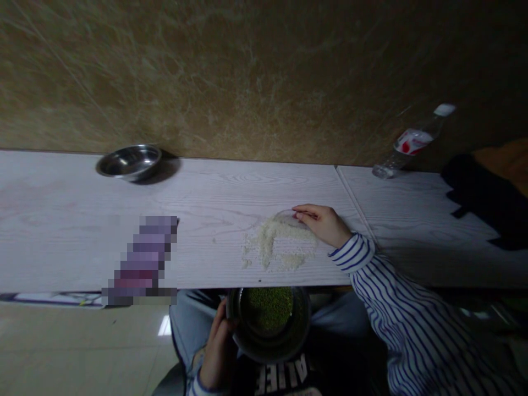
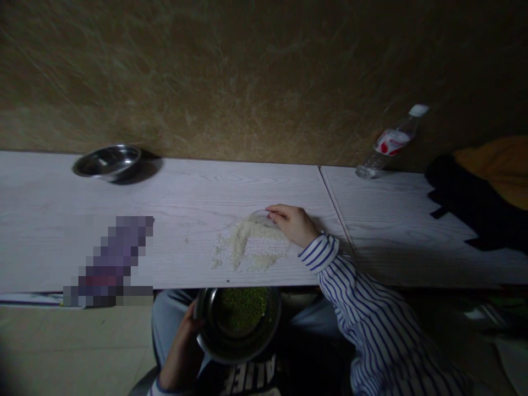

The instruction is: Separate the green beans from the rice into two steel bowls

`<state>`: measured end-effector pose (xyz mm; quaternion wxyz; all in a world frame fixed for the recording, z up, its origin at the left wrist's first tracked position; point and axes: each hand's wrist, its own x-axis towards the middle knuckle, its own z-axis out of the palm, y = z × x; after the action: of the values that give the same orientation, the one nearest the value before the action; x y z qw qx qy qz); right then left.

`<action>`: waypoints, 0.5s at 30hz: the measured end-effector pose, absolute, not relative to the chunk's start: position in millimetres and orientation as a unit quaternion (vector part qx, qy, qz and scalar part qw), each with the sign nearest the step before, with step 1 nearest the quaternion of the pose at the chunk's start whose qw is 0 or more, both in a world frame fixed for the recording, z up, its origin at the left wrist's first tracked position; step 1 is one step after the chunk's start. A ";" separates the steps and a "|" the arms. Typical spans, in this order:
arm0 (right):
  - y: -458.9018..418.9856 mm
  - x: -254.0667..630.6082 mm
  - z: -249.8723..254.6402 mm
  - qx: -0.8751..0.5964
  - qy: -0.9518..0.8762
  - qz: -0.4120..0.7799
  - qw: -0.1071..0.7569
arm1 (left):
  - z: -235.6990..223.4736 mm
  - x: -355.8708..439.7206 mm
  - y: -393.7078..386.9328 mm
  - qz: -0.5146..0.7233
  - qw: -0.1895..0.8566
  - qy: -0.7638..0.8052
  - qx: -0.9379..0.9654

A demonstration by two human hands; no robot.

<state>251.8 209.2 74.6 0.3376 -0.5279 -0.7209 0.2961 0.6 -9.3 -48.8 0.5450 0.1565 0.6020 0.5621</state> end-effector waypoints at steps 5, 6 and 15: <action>210.9 255.6 78.5 -0.536 -0.715 0.279 0.351 | -48.6 -0.2 -8.4 0.565 0.578 0.578 0.113; 213.1 255.5 78.9 -0.545 -0.708 0.270 0.357 | -47.8 0.1 -8.2 0.564 0.586 0.571 0.112; 194.5 244.6 87.5 -0.514 -0.753 0.218 0.347 | -43.8 1.2 -10.4 0.575 0.573 0.572 0.118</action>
<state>244.6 194.5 87.5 0.3474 -0.5144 -0.7530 0.2185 1.2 -10.4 -43.8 0.5732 0.1176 0.5715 0.5753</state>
